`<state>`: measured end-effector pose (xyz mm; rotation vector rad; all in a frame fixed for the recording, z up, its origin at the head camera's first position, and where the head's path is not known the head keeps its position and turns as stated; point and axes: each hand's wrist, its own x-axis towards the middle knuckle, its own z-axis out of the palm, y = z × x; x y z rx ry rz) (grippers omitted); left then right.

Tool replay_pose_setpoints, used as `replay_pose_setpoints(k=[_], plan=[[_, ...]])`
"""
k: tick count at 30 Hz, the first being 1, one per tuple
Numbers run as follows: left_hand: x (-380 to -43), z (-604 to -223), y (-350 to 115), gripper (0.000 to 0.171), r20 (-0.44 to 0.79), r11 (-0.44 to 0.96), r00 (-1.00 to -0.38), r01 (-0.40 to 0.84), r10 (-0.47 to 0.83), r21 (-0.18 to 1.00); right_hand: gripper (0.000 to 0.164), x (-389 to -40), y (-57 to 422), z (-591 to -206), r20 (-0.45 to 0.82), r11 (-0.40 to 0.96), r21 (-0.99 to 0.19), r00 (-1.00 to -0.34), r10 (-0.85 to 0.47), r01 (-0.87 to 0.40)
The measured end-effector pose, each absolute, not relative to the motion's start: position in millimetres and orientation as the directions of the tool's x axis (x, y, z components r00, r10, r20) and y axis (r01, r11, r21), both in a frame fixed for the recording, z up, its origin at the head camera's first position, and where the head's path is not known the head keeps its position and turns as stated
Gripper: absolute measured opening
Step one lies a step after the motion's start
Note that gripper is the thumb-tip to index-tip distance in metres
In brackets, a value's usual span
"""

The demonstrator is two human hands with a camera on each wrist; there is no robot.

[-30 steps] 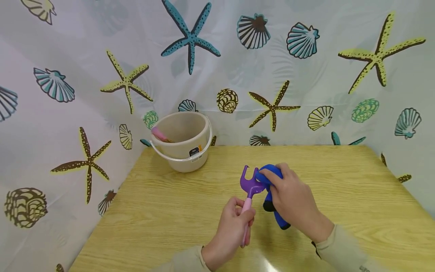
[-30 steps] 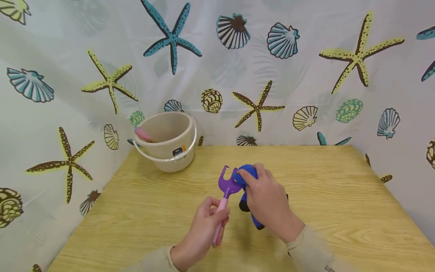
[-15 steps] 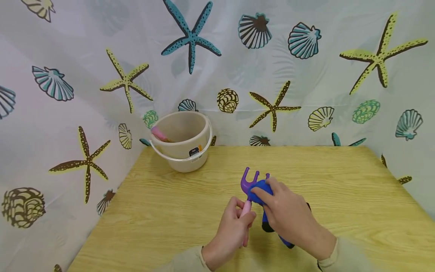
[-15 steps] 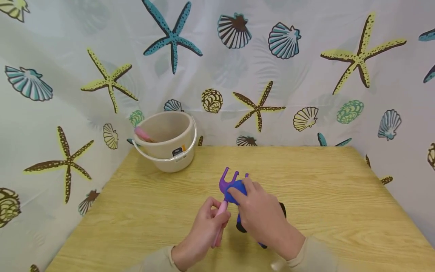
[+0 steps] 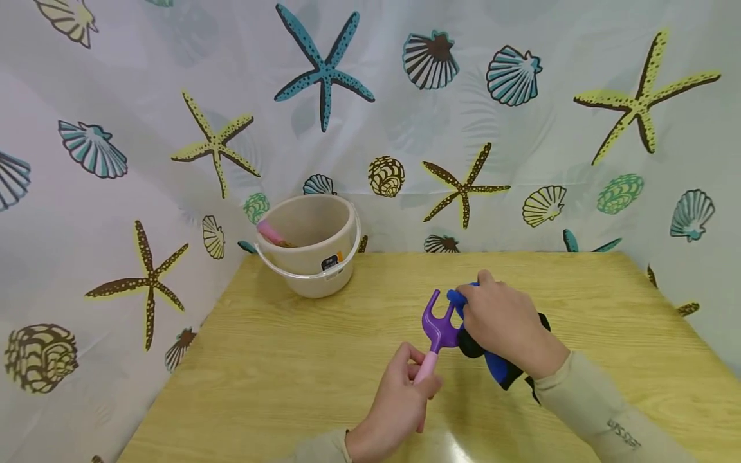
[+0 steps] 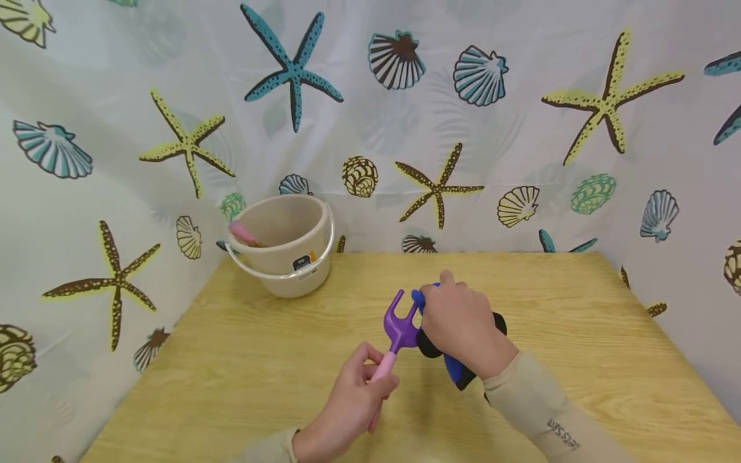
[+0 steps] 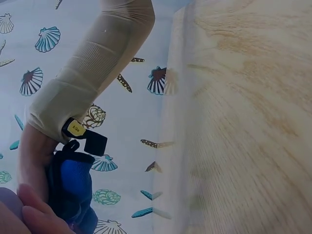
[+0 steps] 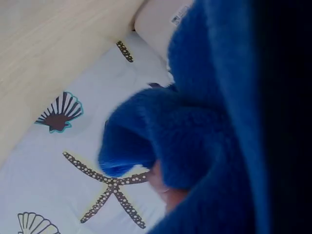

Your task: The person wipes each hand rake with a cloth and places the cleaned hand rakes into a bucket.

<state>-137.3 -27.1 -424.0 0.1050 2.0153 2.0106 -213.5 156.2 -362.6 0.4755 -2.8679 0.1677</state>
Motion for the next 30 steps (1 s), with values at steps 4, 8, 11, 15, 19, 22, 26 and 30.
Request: replay_pose_setpoints(k=[4, 8, 11, 15, 19, 22, 26, 30], plan=[[-137.0, -425.9, -25.6, 0.025, -0.158, 0.009, -0.956, -0.160, 0.248, 0.987, 0.020, -207.3, 153.7, -360.4, 0.190, 0.952, -0.028, -0.937, -0.293, -0.304], [-139.5, -426.7, -25.0, 0.024, -0.179, 0.001, -0.959, -0.183, 0.219, 0.983, 0.021, -189.0, 146.3, -366.7, 0.235, 0.941, 0.064, -0.911, -0.338, -0.332], [-141.5, -426.9, -25.7, 0.024, -0.195, -0.007, -0.957, -0.201, 0.213, 0.980, 0.025, -176.7, 139.5, -373.5, 0.301, 0.927, 0.097, -0.877, -0.374, -0.362], [-142.6, -426.5, -26.5, 0.024, -0.207, -0.013, -0.952, -0.216, 0.226, 0.976, 0.031, -166.8, 133.6, -379.5, 0.387, 0.917, 0.098, -0.834, -0.393, -0.387], [-141.0, -425.9, -25.3, 0.023, -0.196, -0.005, -0.952, -0.203, 0.235, 0.979, 0.037, -161.9, 127.7, -382.4, 0.388, 0.892, 0.104, -0.808, -0.443, -0.439], [-138.7, -425.4, -24.4, 0.023, -0.180, 0.004, -0.953, -0.184, 0.242, 0.983, 0.037, -166.4, 125.8, -380.7, 0.384, 0.892, 0.115, -0.809, -0.446, -0.437], [-136.5, -425.1, -24.4, 0.025, -0.173, 0.034, -0.951, -0.170, 0.255, 0.985, 0.036, -183.0, 129.5, -372.9, 0.386, 0.919, 0.109, -0.836, -0.391, -0.379], [-135.8, -424.6, -24.2, 0.025, -0.189, 0.063, -0.945, -0.179, 0.266, 0.982, 0.034, -194.5, 131.9, -365.3, 0.363, 0.936, 0.088, -0.864, -0.349, -0.341]])
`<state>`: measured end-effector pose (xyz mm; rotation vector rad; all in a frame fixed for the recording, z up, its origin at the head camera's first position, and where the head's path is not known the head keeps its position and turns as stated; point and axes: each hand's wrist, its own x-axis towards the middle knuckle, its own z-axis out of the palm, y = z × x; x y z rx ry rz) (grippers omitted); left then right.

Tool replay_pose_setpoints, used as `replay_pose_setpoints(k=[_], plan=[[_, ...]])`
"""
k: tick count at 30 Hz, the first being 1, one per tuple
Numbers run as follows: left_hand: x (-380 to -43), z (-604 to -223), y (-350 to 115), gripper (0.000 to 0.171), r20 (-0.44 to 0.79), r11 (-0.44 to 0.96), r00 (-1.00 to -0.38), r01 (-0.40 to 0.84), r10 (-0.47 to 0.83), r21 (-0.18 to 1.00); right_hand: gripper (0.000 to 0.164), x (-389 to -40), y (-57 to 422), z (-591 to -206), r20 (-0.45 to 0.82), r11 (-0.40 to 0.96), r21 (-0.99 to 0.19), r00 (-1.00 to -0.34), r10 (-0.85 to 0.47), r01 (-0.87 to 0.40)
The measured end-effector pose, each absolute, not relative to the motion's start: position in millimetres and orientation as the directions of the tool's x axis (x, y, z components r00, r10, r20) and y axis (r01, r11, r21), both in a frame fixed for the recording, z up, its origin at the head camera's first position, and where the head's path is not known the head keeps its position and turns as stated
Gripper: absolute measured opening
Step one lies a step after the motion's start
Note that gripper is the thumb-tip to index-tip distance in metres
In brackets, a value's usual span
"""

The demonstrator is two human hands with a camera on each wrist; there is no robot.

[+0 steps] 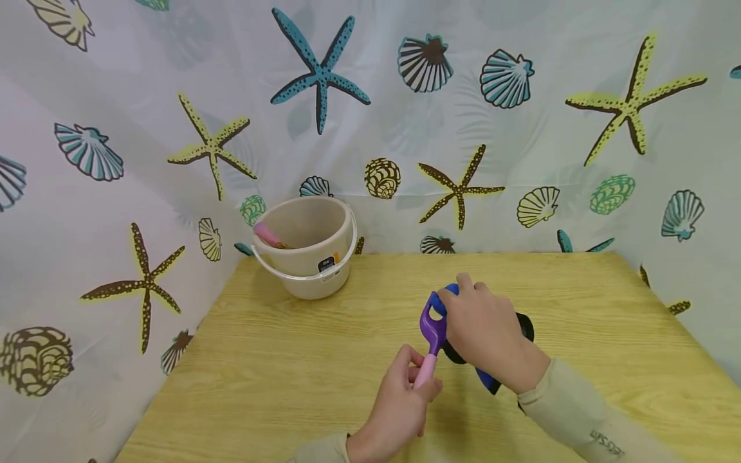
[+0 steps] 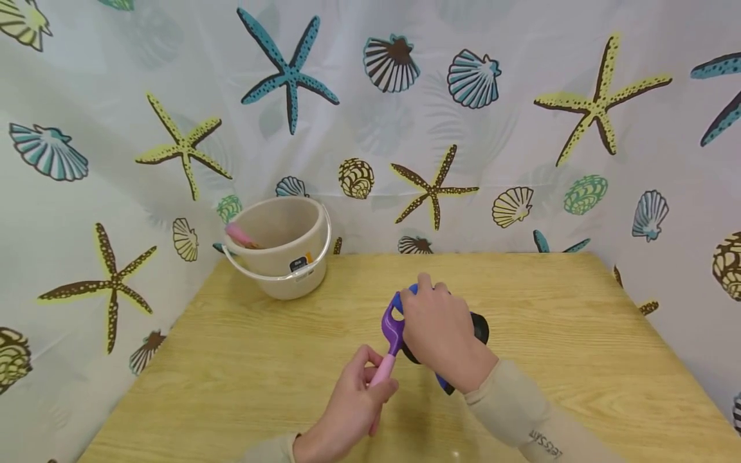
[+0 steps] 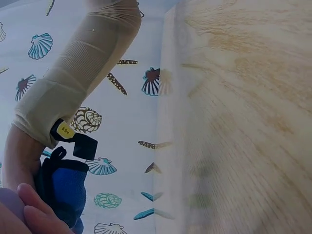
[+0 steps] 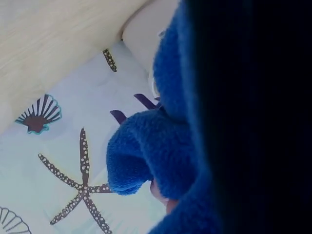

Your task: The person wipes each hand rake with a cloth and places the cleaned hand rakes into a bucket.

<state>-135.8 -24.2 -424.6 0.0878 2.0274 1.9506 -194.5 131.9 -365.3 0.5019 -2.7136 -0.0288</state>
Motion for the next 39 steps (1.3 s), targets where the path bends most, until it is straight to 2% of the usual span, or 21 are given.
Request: replay_pose_setpoints(k=[5, 8, 10, 16, 25, 32, 39], plan=[[-135.9, -424.7, -24.8, 0.025, -0.175, 0.063, -0.950, -0.164, 0.260, 0.984, 0.033, -188.8, 125.3, -361.9, 0.316, 0.930, 0.094, -0.875, -0.367, -0.356], [-135.6, -425.6, -24.8, 0.025, -0.154, 0.054, -0.954, -0.145, 0.258, 0.988, 0.032, -178.0, 121.4, -364.2, 0.330, 0.908, 0.129, -0.846, -0.418, -0.399], [-135.6, -425.9, -24.3, 0.025, -0.150, 0.047, -0.954, -0.142, 0.260, 0.989, 0.037, -170.4, 119.5, -365.6, 0.347, 0.893, 0.150, -0.823, -0.450, -0.425], [-136.9, -427.3, -24.5, 0.013, -0.124, 0.013, -0.951, -0.126, 0.283, 0.992, 0.038, -152.3, 116.9, -368.6, 0.322, 0.841, 0.149, -0.779, -0.539, -0.520], [-133.3, -425.6, -22.4, 0.025, -0.129, 0.052, -0.960, -0.120, 0.247, 0.991, 0.043, -179.1, 131.8, -366.0, 0.372, 0.878, 0.114, -0.799, -0.472, -0.465], [-139.1, -424.5, -25.3, 0.022, -0.202, -0.042, -0.956, -0.215, 0.213, 0.976, 0.046, -163.9, 130.6, -379.2, 0.425, 0.823, 0.085, -0.727, -0.539, -0.561], [-144.2, -420.5, -29.9, 0.020, -0.251, -0.196, -0.930, -0.308, 0.269, 0.931, 0.050, -151.2, 134.7, -407.1, 0.557, 0.805, -0.020, -0.675, -0.484, -0.593]])
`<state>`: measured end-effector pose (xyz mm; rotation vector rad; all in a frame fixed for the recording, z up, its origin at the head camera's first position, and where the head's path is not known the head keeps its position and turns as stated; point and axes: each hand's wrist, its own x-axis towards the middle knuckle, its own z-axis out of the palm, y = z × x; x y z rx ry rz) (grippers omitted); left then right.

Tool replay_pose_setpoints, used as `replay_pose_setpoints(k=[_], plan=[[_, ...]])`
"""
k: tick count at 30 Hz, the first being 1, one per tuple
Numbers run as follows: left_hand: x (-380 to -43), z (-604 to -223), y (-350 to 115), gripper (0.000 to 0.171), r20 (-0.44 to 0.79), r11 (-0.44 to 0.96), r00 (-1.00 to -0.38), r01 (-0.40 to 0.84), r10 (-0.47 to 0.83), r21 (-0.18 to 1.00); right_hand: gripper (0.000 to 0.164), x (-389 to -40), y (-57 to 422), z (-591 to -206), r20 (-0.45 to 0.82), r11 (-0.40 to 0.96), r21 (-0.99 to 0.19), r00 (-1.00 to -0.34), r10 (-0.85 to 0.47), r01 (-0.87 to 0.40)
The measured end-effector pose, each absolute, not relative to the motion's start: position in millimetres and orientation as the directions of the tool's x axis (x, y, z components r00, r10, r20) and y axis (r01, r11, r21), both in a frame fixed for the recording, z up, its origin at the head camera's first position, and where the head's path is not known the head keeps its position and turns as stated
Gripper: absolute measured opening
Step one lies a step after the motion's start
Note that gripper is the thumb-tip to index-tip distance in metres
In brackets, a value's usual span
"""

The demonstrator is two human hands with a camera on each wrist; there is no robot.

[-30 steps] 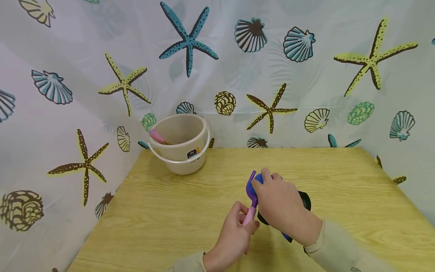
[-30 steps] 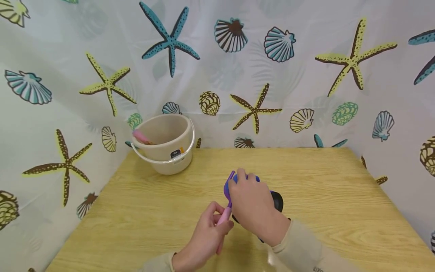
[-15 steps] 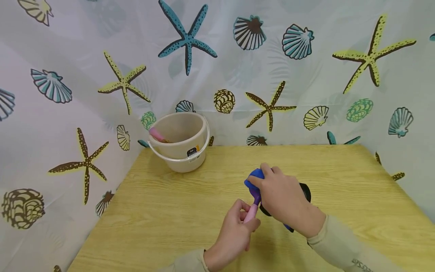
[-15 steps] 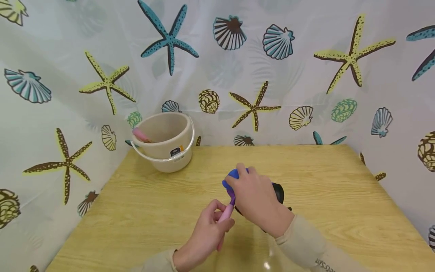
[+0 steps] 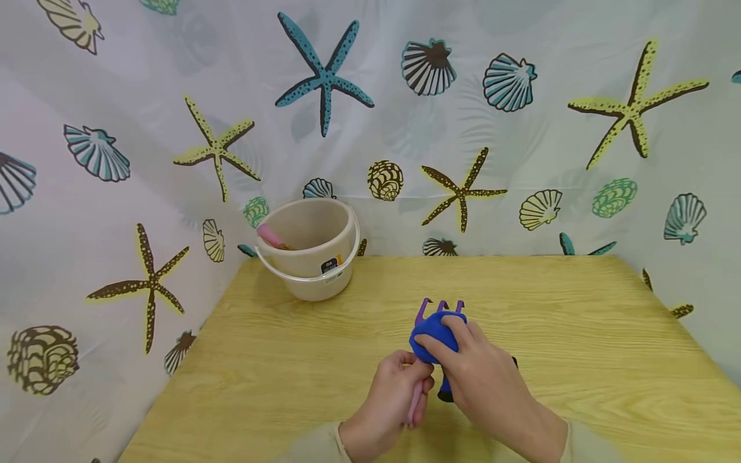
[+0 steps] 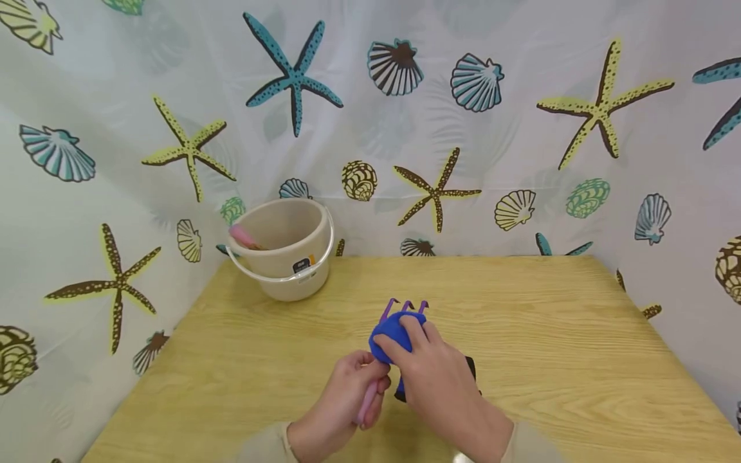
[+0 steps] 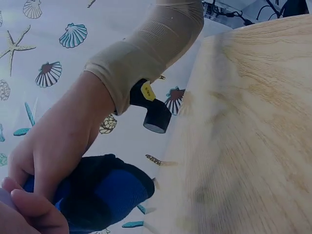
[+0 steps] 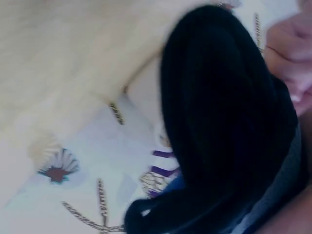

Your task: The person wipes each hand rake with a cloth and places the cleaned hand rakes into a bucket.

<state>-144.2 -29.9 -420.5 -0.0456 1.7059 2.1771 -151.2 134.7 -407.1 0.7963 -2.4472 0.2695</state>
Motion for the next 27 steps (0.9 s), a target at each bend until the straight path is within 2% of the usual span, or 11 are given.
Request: replay_pose_setpoints(k=[3, 7, 13, 16, 20, 24, 27], plan=[[-145.0, -419.5, -29.7, 0.023, -0.271, -0.218, -0.916, -0.340, 0.295, 0.915, 0.050, -159.2, 142.3, -414.4, 0.620, 0.810, -0.074, -0.663, -0.420, -0.582], [-144.1, -418.3, -29.5, 0.026, -0.275, -0.228, -0.910, -0.352, 0.309, 0.908, 0.047, -175.8, 154.0, -412.9, 0.633, 0.799, -0.233, -0.710, -0.308, -0.554], [-139.6, -416.6, -29.4, 0.023, -0.229, -0.195, -0.925, -0.295, 0.304, 0.935, 0.038, -197.5, 171.4, -390.0, 0.432, 0.722, -0.523, -0.871, -0.234, -0.453], [-140.2, -416.6, -31.9, 0.024, -0.203, -0.130, -0.933, -0.250, 0.296, 0.960, 0.037, -206.2, 178.3, -382.9, 0.344, 0.697, -0.606, -0.916, -0.205, -0.383], [-145.0, -418.1, -38.2, 0.026, -0.155, 0.006, -0.943, -0.160, 0.295, 0.987, 0.037, -205.5, 180.1, -387.1, 0.360, 0.688, -0.614, -0.913, -0.193, -0.387], [-151.1, -419.0, -43.6, 0.034, -0.128, 0.134, -0.940, -0.090, 0.317, 0.987, 0.037, -196.0, 174.6, -394.4, 0.475, 0.701, -0.537, -0.855, -0.210, -0.470], [-154.2, -418.3, -45.4, 0.040, -0.132, 0.179, -0.930, -0.074, 0.343, 0.981, 0.038, -191.3, 170.3, -396.5, 0.532, 0.710, -0.482, -0.815, -0.229, -0.514]])
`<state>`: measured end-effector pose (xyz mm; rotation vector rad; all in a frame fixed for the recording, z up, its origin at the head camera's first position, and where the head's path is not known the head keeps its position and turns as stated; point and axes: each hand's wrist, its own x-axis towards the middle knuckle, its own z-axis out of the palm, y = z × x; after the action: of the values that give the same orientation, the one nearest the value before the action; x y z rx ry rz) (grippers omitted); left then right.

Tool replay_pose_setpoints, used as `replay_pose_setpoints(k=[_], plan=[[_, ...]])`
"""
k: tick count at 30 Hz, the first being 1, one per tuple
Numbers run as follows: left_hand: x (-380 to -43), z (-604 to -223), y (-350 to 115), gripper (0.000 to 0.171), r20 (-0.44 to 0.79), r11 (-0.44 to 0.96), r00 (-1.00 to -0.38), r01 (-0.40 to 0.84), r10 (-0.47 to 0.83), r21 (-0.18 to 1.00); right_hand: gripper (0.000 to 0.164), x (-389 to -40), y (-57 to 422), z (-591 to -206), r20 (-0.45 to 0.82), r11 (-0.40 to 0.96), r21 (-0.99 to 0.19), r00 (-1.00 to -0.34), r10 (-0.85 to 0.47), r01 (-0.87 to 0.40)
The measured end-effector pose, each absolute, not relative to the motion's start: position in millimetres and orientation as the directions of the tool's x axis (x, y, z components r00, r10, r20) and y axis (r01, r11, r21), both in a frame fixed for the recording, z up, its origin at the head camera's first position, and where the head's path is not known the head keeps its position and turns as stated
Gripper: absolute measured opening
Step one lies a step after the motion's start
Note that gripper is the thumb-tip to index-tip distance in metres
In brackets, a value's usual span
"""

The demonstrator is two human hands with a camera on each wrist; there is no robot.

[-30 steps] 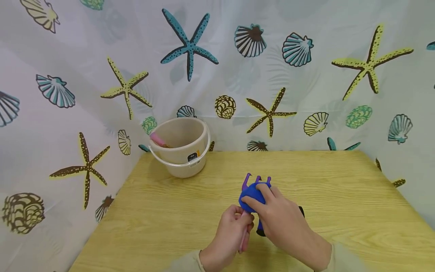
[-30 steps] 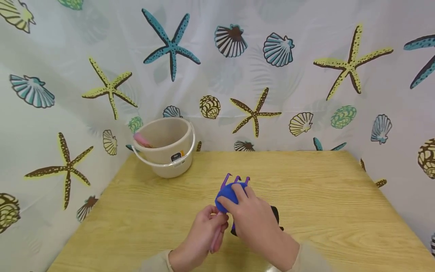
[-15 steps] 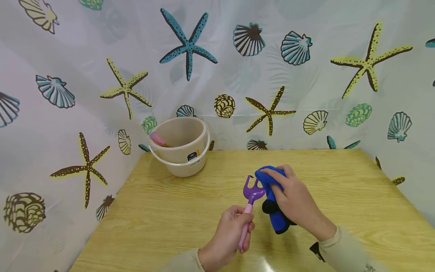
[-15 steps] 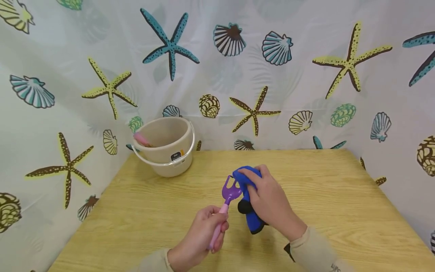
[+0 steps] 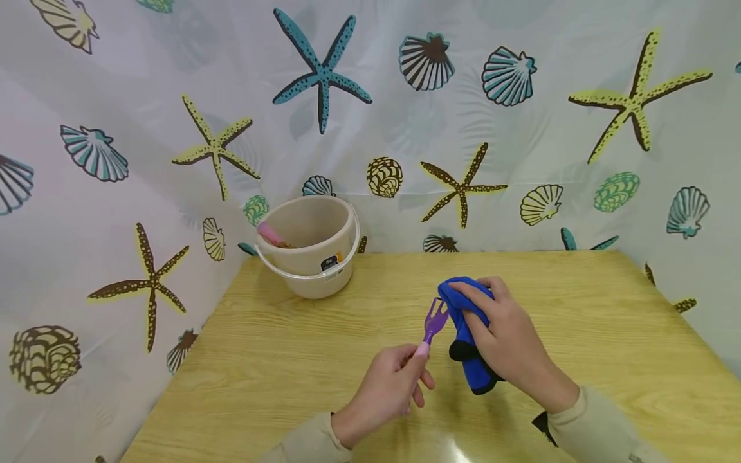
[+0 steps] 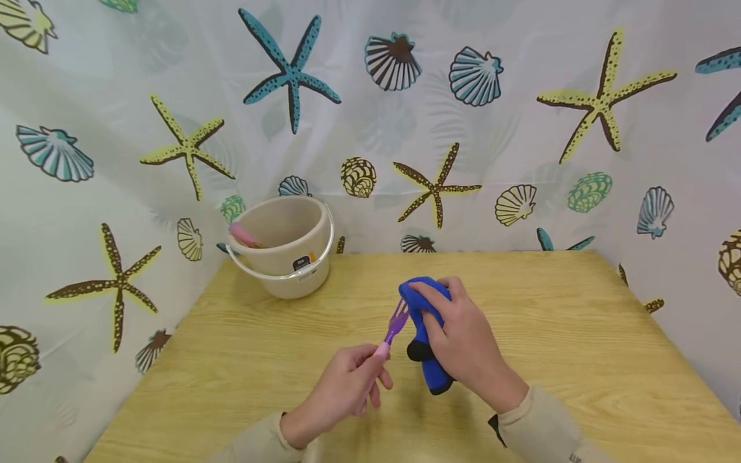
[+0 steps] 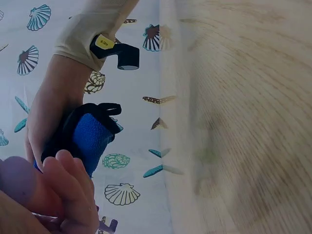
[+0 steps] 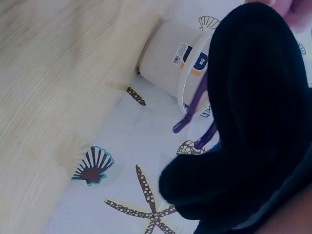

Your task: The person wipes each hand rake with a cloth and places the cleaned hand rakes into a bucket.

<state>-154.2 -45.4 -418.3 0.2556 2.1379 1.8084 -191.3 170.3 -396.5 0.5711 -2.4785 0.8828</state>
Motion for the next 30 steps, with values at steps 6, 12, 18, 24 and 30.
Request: replay_pose_setpoints(k=[6, 12, 18, 24, 30], plan=[[-158.1, -415.1, -45.1, 0.041, -0.180, 0.126, -0.916, -0.143, 0.357, 0.982, 0.041, -187.8, 167.9, -394.0, 0.549, 0.729, -0.423, -0.792, -0.266, -0.538], [-158.6, -414.3, -45.4, 0.026, -0.223, -0.025, -0.898, -0.251, 0.379, 0.968, 0.042, -184.7, 166.4, -390.9, 0.530, 0.785, -0.283, -0.772, -0.350, -0.550], [-154.5, -421.3, -42.2, 0.020, -0.195, -0.066, -0.859, -0.256, 0.473, 0.965, 0.040, -180.1, 152.3, -388.4, 0.516, 0.826, -0.108, -0.741, -0.429, -0.554], [-150.3, -423.1, -38.0, 0.021, -0.216, -0.082, -0.861, -0.284, 0.461, 0.955, 0.036, -171.5, 144.2, -381.4, 0.474, 0.834, 0.059, -0.720, -0.507, -0.548], [-149.1, -427.9, -38.9, 0.021, -0.260, -0.091, -0.851, -0.335, 0.456, 0.938, 0.029, -162.5, 151.2, -379.9, 0.350, 0.847, 0.054, -0.785, -0.511, -0.528]])
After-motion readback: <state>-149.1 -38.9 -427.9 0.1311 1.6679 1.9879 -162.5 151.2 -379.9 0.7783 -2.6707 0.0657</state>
